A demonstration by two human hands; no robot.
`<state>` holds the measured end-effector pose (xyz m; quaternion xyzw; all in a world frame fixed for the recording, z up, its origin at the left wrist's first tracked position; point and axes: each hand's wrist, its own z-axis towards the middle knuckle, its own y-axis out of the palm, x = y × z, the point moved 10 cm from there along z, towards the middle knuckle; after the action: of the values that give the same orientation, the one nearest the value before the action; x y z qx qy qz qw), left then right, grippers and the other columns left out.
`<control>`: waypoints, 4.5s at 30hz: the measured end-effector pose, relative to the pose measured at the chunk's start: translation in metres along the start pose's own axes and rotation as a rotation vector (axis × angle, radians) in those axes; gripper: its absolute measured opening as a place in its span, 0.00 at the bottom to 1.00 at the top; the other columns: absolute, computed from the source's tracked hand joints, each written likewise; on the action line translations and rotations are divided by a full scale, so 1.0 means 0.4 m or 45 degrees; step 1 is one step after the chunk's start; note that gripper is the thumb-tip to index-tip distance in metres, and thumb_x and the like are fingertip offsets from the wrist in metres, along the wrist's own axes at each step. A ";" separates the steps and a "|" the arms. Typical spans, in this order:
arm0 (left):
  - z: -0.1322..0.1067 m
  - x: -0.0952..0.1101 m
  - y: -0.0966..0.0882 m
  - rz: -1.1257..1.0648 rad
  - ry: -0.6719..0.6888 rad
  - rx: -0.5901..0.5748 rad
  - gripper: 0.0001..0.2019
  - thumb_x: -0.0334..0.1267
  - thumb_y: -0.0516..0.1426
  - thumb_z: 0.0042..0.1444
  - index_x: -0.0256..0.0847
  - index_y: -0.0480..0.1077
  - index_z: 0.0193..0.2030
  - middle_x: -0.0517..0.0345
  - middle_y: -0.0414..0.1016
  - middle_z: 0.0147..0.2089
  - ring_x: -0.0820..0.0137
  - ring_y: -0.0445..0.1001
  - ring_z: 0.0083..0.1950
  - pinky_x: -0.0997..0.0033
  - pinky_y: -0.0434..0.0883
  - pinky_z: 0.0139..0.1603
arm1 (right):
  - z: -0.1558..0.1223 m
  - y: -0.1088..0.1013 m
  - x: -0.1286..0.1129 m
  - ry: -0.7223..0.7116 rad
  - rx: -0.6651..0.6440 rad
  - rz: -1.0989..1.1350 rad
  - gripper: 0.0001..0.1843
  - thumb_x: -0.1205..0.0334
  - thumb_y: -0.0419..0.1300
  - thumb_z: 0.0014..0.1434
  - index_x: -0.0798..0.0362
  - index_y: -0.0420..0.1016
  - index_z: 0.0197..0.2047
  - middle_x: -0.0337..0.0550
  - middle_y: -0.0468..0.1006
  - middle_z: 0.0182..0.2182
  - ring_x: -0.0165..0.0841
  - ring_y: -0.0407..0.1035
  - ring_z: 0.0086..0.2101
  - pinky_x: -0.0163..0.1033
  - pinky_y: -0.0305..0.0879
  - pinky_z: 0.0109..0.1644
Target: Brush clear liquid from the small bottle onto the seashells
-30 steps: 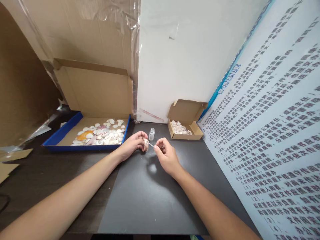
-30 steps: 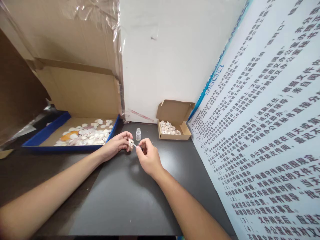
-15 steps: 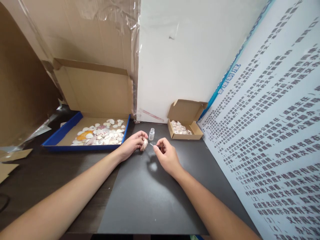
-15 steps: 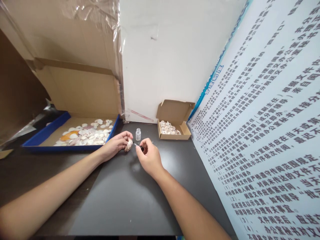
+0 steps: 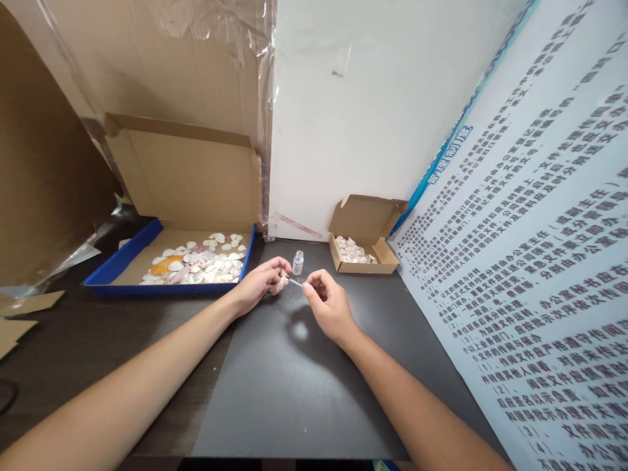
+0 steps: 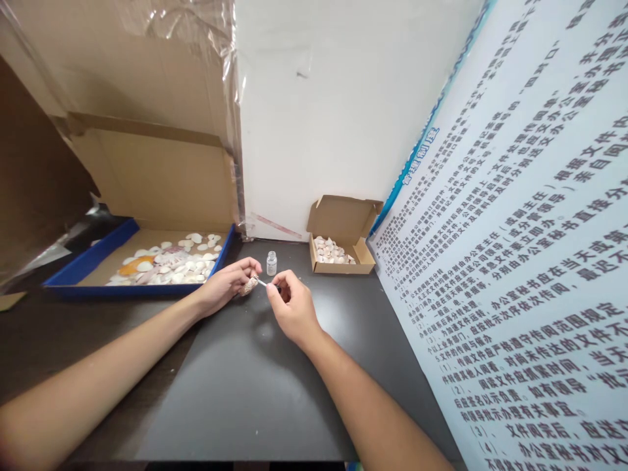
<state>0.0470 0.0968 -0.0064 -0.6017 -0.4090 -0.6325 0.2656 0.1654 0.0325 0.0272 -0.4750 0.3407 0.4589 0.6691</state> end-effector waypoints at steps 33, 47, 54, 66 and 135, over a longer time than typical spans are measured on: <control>-0.007 0.006 0.005 0.057 -0.021 0.028 0.12 0.27 0.52 0.40 0.38 0.65 0.35 0.64 0.60 0.25 0.77 0.55 0.23 0.76 0.52 0.24 | 0.002 -0.009 -0.004 -0.010 0.049 -0.097 0.08 0.58 0.59 0.57 0.52 0.66 0.38 0.33 0.61 0.25 0.27 0.57 0.24 0.34 0.56 0.29; -0.006 0.005 0.002 0.061 -0.025 0.034 0.11 0.28 0.53 0.41 0.38 0.65 0.35 0.64 0.61 0.26 0.77 0.56 0.24 0.77 0.54 0.25 | 0.000 -0.005 -0.003 -0.018 0.033 -0.044 0.08 0.59 0.58 0.57 0.52 0.66 0.38 0.33 0.61 0.26 0.27 0.56 0.25 0.33 0.56 0.29; -0.006 0.004 0.003 0.044 -0.028 0.031 0.12 0.28 0.53 0.41 0.38 0.66 0.35 0.64 0.61 0.27 0.77 0.56 0.24 0.77 0.55 0.25 | 0.000 -0.008 -0.002 -0.017 0.041 -0.064 0.07 0.59 0.57 0.57 0.52 0.66 0.38 0.34 0.62 0.27 0.28 0.57 0.25 0.34 0.56 0.30; -0.007 0.005 0.004 0.046 -0.034 0.037 0.12 0.28 0.53 0.40 0.39 0.65 0.35 0.64 0.61 0.26 0.76 0.55 0.23 0.76 0.53 0.25 | 0.001 -0.003 0.006 -0.011 0.036 -0.052 0.07 0.57 0.56 0.59 0.51 0.66 0.38 0.34 0.62 0.26 0.28 0.57 0.25 0.34 0.56 0.29; 0.002 -0.004 0.003 0.166 0.056 0.042 0.11 0.29 0.51 0.44 0.40 0.62 0.37 0.66 0.63 0.26 0.77 0.62 0.23 0.77 0.61 0.25 | 0.004 -0.012 0.024 0.060 0.057 -0.038 0.11 0.58 0.62 0.54 0.51 0.65 0.38 0.32 0.63 0.26 0.25 0.56 0.21 0.32 0.54 0.25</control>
<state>0.0488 0.0966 -0.0077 -0.6087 -0.3733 -0.6202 0.3249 0.1732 0.0364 0.0205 -0.4757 0.3593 0.4299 0.6781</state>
